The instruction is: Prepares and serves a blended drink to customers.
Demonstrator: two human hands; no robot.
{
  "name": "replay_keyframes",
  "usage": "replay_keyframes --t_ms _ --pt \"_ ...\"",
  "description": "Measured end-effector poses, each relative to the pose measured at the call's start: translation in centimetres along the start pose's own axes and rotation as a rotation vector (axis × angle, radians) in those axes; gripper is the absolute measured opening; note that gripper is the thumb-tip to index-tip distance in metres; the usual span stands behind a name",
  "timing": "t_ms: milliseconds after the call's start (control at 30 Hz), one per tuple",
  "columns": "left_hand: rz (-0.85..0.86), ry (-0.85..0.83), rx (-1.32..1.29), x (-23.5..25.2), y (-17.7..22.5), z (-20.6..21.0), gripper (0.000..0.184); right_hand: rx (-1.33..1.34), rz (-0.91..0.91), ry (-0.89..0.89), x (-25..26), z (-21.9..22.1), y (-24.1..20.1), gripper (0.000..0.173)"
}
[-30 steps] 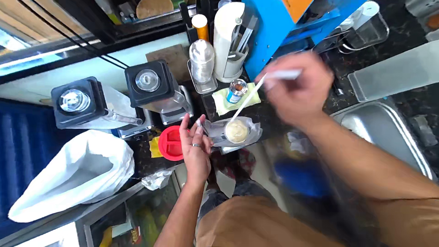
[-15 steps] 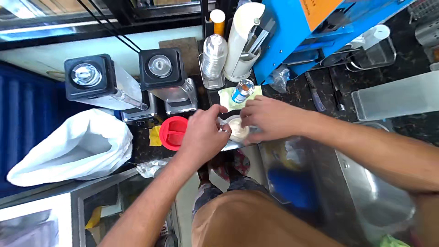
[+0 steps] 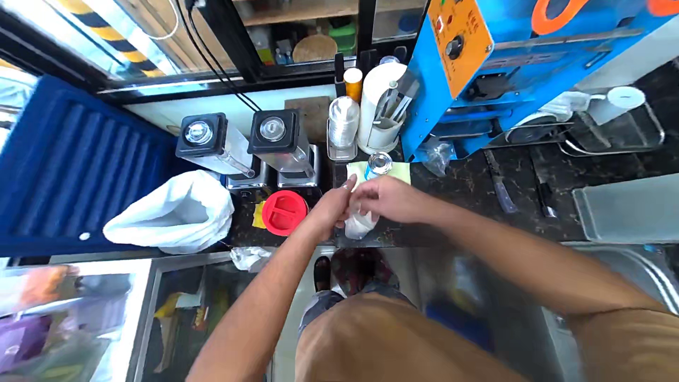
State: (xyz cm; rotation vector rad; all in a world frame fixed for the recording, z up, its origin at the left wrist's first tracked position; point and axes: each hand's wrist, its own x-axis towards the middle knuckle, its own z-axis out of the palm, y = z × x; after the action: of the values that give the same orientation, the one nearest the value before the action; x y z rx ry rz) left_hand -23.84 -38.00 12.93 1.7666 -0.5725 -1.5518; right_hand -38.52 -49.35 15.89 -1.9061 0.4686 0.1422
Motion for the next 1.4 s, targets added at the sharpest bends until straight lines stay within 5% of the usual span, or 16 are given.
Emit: replay_keyframes --t_ms 100,167,267,333,400,467,533,633,767,800,967,1067,1200,1400 --pt "0.13 -0.024 -0.103 -0.3 -3.4 0.5 0.046 -0.117 -0.151 0.037 3.3 -1.0 3.7 0.019" --pt "0.243 0.213 0.278 -0.6 -4.2 1.6 0.018 -0.095 -0.129 -0.093 5.1 -1.0 5.8 0.021" --pt "0.403 0.585 0.865 -0.7 -5.3 3.6 0.025 -0.258 -0.037 -0.225 6.6 -0.7 6.2 0.023" --pt "0.492 0.621 0.922 -0.4 -6.2 4.0 0.018 -0.337 -0.018 -0.221 6.9 -0.7 5.8 0.026" --pt "0.366 0.466 0.606 -0.6 -5.7 3.6 0.025 -0.265 -0.038 -0.064 6.0 -1.1 5.8 0.029" --pt "0.199 0.288 0.003 -0.3 -5.2 2.8 0.029 -0.055 -0.005 0.184 3.4 -1.1 6.0 0.033" --pt "0.064 0.179 -0.412 0.0 -4.7 2.3 0.029 0.164 0.166 0.195 0.6 -0.4 6.5 0.045" --pt "0.063 0.126 -0.465 0.3 -4.7 2.6 0.03 0.408 0.255 0.121 -1.3 1.6 7.4 0.033" --pt "0.288 0.129 -0.253 0.5 -7.1 2.3 0.009 0.711 0.078 0.234 -1.5 2.8 9.6 0.012" --pt "0.315 0.146 -0.228 0.6 -8.3 1.7 0.018 0.837 0.071 0.27 -1.6 2.9 10.7 0.012" --pt "0.304 0.298 -0.738 1.3 -13.2 1.2 0.018 1.314 0.157 0.514 -1.5 4.5 14.1 0.021" --pt "0.504 0.306 -0.785 -0.7 -9.5 1.9 0.015 0.871 0.007 0.471 -0.7 3.6 9.7 0.014" --pt "0.749 0.282 -0.257 -4.4 -4.9 0.4 0.041 0.36 -0.06 0.231 0.9 2.9 0.9 0.017" --pt "0.752 0.426 0.333 -12.6 -1.1 -5.9 0.036 0.063 -0.24 -0.037 3.4 4.1 -7.9 0.029"
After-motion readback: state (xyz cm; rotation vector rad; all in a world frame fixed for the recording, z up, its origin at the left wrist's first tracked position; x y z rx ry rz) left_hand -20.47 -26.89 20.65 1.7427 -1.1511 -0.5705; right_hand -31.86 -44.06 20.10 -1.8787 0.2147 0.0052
